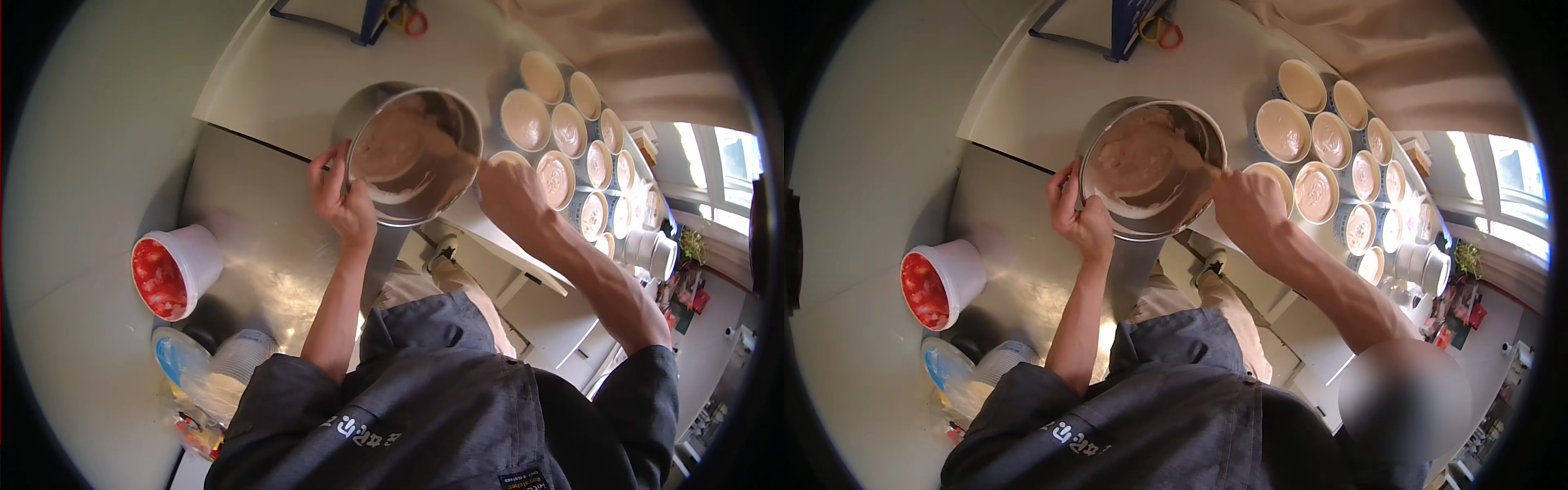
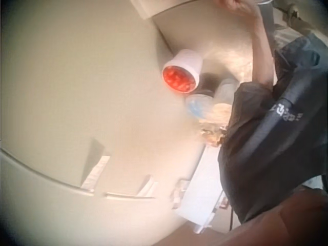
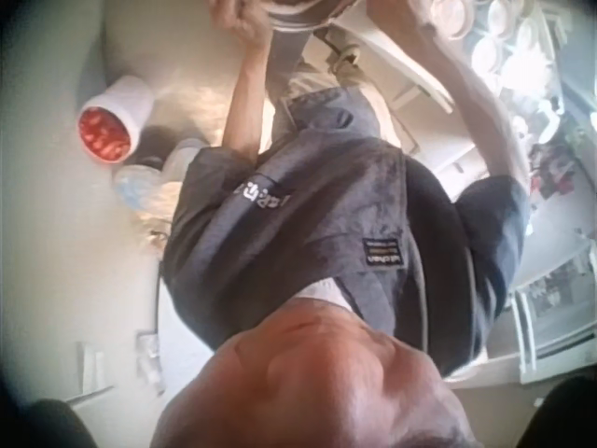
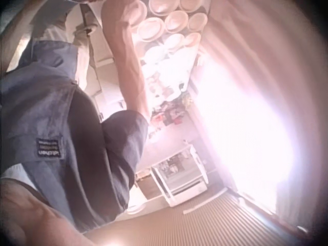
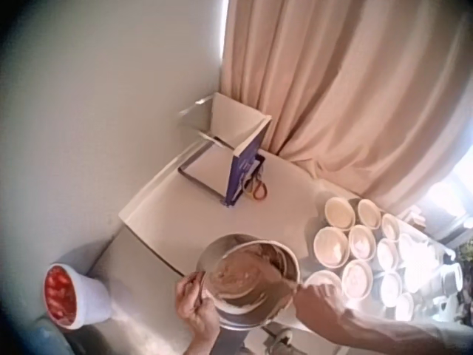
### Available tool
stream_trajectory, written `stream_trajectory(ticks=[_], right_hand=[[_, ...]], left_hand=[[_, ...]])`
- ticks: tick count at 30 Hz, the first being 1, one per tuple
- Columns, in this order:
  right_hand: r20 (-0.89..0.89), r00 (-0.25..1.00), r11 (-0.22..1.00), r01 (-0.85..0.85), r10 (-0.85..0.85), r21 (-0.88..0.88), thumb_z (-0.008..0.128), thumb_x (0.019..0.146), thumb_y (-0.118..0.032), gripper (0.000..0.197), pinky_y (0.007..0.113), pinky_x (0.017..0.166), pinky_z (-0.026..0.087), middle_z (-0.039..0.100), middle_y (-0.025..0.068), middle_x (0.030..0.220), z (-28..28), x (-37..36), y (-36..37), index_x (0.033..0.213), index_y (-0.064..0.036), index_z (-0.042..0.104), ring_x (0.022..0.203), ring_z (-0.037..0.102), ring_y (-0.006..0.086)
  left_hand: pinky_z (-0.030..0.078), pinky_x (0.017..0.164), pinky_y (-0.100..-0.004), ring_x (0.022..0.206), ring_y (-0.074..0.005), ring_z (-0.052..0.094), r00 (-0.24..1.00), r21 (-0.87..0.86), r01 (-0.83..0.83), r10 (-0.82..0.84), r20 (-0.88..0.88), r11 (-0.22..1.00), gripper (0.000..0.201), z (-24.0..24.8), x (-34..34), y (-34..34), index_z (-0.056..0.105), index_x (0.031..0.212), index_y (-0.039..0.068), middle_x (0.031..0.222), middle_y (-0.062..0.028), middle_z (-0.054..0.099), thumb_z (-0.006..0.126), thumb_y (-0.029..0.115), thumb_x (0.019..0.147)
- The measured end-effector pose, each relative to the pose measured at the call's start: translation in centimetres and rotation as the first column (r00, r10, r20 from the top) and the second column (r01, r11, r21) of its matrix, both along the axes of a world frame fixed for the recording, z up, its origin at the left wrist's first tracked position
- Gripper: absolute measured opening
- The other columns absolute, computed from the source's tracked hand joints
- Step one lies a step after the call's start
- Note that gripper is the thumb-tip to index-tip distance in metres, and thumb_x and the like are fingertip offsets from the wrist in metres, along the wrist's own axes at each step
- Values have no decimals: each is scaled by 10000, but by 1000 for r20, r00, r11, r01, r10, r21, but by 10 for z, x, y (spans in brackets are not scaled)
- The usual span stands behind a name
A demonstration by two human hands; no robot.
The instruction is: The recorder is filling several small bowls with a chocolate-colored mixture using a large metal mixing bowl and a wooden spatula.
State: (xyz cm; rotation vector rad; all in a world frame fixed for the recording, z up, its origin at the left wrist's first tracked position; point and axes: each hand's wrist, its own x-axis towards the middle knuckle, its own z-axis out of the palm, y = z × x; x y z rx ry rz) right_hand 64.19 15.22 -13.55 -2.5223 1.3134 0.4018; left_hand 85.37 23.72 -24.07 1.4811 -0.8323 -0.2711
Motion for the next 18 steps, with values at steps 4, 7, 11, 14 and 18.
stream_trajectory(ticks=[4, 7, 11, 14, 18], right_hand=[[172, 918, 768, 185, -358, 614, 588, 854, -104, 176, 476, 592, 555, 689, 246, 739, -8, 7, 35, 803, 24, 698, 689, 714, 386], [166, 706, 391, 169, -689, 905, 593, 841, -82, 161, 441, 618, 582, 675, 224, 685, -15, 40, 25, 839, 47, 689, 655, 714, 344], [168, 986, 979, 37, -2, -203, 617, 864, -86, 147, 389, 610, 588, 687, 185, 712, -42, 38, -2, 866, 42, 690, 671, 721, 270], [-4, 1000, 960, -5, 4, -279, 630, 871, -115, 160, 431, 657, 605, 733, 194, 842, -45, 32, -5, 933, 16, 698, 799, 746, 329], [88, 994, 972, -75, 57, 222, 605, 869, -119, 162, 433, 696, 611, 736, 198, 856, -33, 55, 18, 944, -44, 727, 840, 748, 343]], left_hand=[[489, 985, -364, 1082, -254, 620, 999, -17, 28, -28, -27, 999, 604, 4, -7, 1, 718, 1221, -18, 1162, -112, 621, 498, -77, 661], [481, 1003, -357, 1092, -252, 618, 999, -62, -8, 4, -51, 998, 596, 4, -13, -2, 717, 1214, -29, 1159, -107, 620, 495, -75, 663], [470, 1027, -351, 1105, -244, 614, 996, -13, -3, 2, -94, 1000, 612, 10, -7, -8, 720, 1215, -24, 1157, -98, 616, 487, -83, 653], [466, 1034, -345, 1109, -234, 612, 993, -13, -8, 6, -122, 1000, 621, 5, -1, -10, 724, 1210, -22, 1150, -84, 612, 484, -97, 642], [469, 1006, -347, 1082, -238, 604, 995, 6, 27, -26, -92, 1000, 619, 8, 1, -8, 721, 1235, 4, 1133, -86, 592, 503, -84, 663]])
